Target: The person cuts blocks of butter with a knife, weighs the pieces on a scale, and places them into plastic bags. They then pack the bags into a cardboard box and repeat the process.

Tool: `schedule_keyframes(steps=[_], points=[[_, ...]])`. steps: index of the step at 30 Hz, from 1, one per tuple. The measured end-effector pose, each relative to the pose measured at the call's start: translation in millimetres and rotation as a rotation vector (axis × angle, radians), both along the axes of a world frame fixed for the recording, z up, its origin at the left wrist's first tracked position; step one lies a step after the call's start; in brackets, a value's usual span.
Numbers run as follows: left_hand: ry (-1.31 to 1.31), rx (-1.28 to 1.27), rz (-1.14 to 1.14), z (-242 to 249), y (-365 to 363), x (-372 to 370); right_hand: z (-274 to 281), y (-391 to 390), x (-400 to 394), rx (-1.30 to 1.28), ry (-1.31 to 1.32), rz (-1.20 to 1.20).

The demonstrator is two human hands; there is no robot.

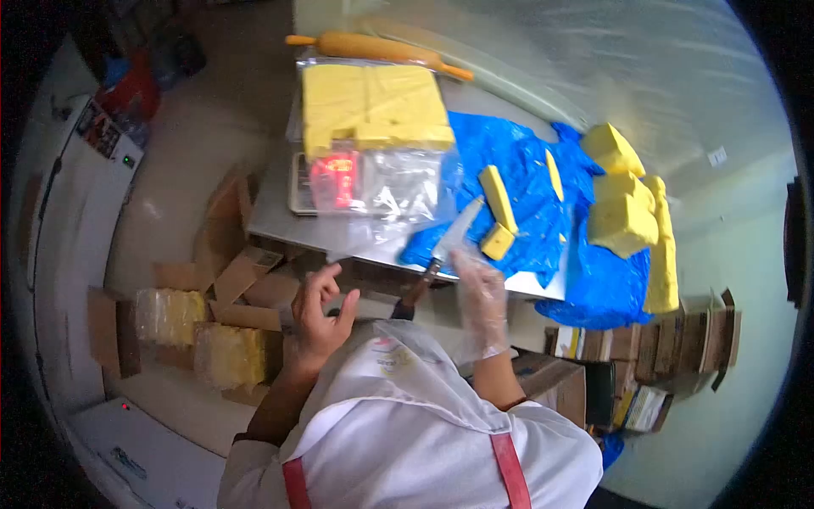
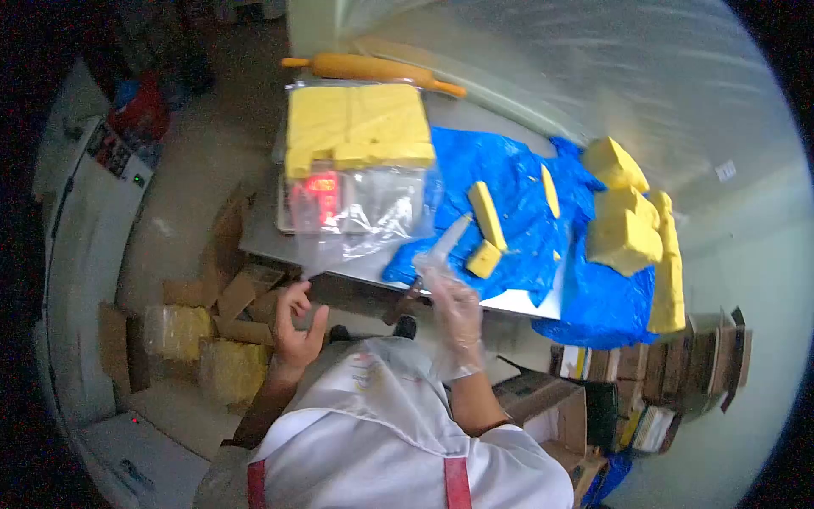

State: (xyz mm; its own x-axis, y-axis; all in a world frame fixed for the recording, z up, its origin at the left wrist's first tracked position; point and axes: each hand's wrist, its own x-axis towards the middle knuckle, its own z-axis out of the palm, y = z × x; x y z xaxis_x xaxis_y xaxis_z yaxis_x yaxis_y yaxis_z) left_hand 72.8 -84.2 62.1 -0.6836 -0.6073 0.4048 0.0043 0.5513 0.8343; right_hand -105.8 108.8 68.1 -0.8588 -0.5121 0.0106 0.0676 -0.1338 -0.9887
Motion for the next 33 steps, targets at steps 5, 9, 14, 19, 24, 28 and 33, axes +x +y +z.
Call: schedule_keyframes(steps=[5, 9, 14, 19, 24, 28, 33], points=[[-0.322, 0.049, -0.299, -25.8, 39.3, -36.8, 18.0, 67.1, -75.0, 0.446, 0.543, -0.41], [-0.632, 0.161, -0.392, -65.2, 57.8, -58.9, -23.8, 64.4, -108.3, 1.192, 0.642, -0.299], [-0.706, 0.255, -0.416, -85.1, 70.6, -84.3, -27.4, 41.6, -109.2, 1.176, 0.489, -0.357], [-0.714, 0.611, -0.397, -93.6, 79.9, -100.2, -47.8, 85.8, -90.7, 0.743, 0.397, -0.469], [-0.619, 0.391, -0.306, -95.8, 85.9, -109.1, -23.7, 100.5, -63.2, 0.039, 0.099, -0.537], [-0.54, 0.614, -0.419, -75.5, 90.5, -82.7, -20.9, 113.2, -76.2, -0.262, -0.298, -0.35], [-0.396, 1.028, -0.792, -67.0, 93.9, -66.5, -29.5, 99.6, -80.4, -0.383, -0.461, -0.335]])
